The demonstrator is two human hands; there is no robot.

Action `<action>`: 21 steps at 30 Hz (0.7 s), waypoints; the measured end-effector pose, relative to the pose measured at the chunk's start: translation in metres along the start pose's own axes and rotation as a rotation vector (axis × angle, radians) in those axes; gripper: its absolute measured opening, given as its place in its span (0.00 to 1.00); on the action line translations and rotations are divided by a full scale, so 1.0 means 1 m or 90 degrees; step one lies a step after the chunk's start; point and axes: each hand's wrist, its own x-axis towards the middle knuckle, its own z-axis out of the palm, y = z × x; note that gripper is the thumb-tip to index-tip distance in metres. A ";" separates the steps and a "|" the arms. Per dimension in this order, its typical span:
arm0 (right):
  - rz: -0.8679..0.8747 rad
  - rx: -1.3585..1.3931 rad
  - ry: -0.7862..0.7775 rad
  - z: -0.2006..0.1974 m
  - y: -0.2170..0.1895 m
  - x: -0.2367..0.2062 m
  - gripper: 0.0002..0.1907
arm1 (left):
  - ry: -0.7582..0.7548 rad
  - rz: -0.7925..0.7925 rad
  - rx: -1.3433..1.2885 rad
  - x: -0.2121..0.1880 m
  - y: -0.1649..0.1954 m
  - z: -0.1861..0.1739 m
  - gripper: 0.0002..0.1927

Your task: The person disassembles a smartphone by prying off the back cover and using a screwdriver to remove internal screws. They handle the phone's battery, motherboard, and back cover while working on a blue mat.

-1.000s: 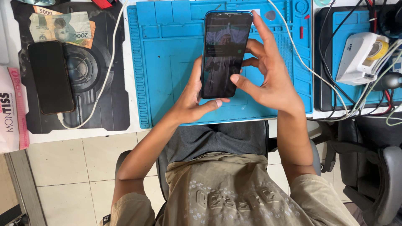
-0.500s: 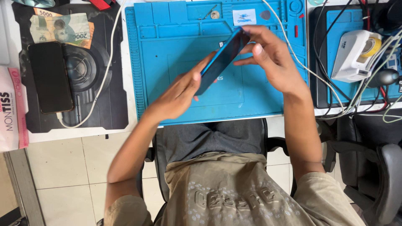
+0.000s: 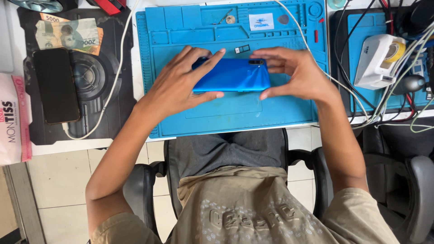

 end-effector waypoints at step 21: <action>0.312 0.265 0.109 0.032 0.049 -0.027 0.27 | 0.062 -0.233 -0.466 -0.013 0.014 0.026 0.22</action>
